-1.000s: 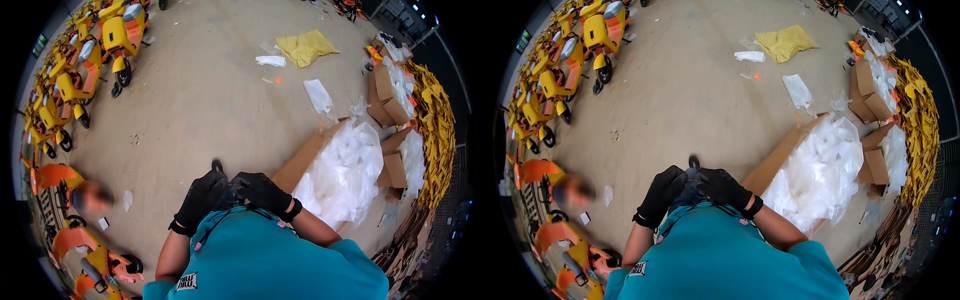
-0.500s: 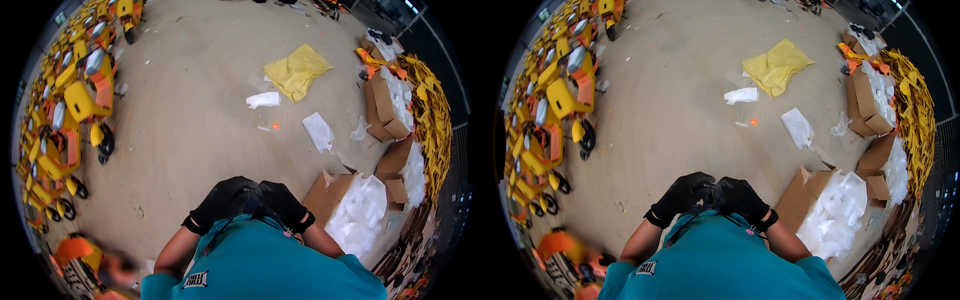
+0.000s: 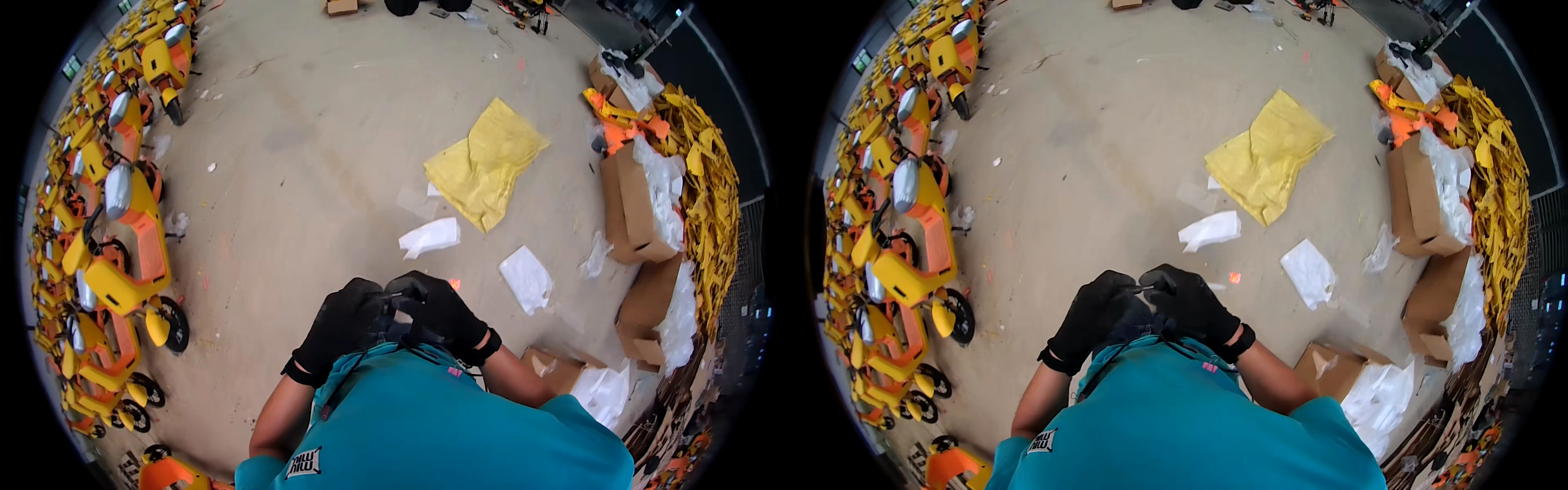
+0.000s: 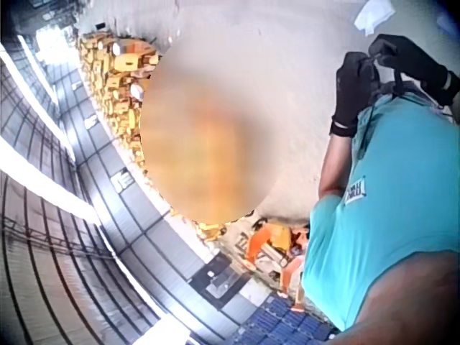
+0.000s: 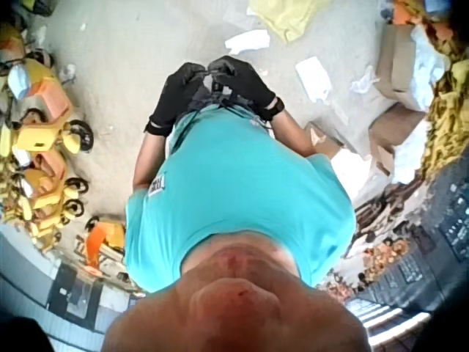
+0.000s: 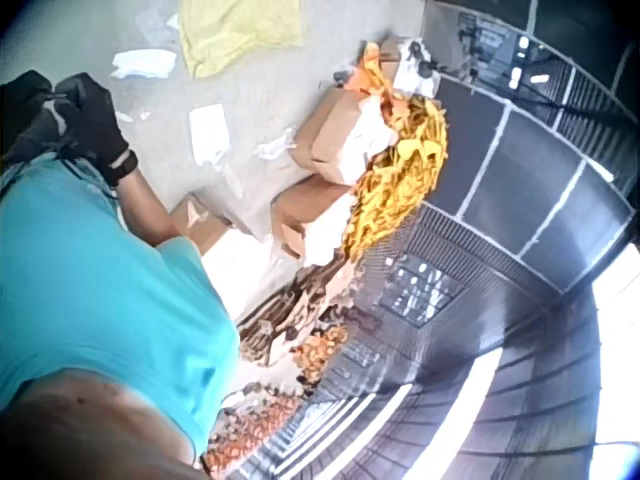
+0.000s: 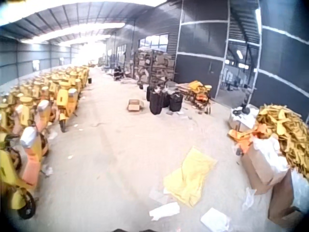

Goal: The person repairs a scooter frame by hand and using tools. The person retrieves a component from a tool case, positions it on the rear shock assembly, and secures it using an impact driver and an adjustable wrench.

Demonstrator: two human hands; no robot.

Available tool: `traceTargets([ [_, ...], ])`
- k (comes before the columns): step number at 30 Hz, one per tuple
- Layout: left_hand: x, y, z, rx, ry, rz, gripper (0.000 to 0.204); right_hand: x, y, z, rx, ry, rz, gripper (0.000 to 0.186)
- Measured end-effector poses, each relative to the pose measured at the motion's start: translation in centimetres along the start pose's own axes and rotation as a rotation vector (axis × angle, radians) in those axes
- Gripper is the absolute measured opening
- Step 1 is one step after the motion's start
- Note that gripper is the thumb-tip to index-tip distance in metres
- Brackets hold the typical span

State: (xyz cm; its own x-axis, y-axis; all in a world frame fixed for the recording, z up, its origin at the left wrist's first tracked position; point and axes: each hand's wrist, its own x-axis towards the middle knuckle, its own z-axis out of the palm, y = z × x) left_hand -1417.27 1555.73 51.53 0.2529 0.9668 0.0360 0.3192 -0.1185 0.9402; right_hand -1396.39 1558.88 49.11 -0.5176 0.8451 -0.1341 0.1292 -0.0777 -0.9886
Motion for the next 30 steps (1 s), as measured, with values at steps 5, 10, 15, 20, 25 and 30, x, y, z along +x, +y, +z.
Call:
traceTargets([
  [5,15.5,-2.8,-4.9,-0.143,-0.058,-0.151,0.016,13.9,-3.0,-7.4,-0.002,-0.006,0.236,0.025],
  [10,34.0,-6.8,-9.8,-0.230,-0.201,-0.234,0.017,29.0,0.7,-15.2,-0.139,0.155,0.062,0.016],
  [15,52.1,-9.3,-14.5,-0.031,-0.317,-0.099,0.019,42.0,-1.6,-23.1,-0.154,0.258,0.089,0.014],
  [20,69.4,-9.1,-16.4,-0.063,-0.479,0.047,0.027,52.6,-4.7,-32.7,-0.263,0.302,0.117,0.018],
  [25,86.9,-12.1,-16.0,-0.003,-0.503,0.156,0.022,64.1,-3.0,-43.4,0.067,0.407,0.184,0.019],
  [30,103.8,-12.6,-16.1,0.032,-0.457,0.017,0.018,77.8,-4.0,-56.3,0.093,0.434,0.069,0.021],
])
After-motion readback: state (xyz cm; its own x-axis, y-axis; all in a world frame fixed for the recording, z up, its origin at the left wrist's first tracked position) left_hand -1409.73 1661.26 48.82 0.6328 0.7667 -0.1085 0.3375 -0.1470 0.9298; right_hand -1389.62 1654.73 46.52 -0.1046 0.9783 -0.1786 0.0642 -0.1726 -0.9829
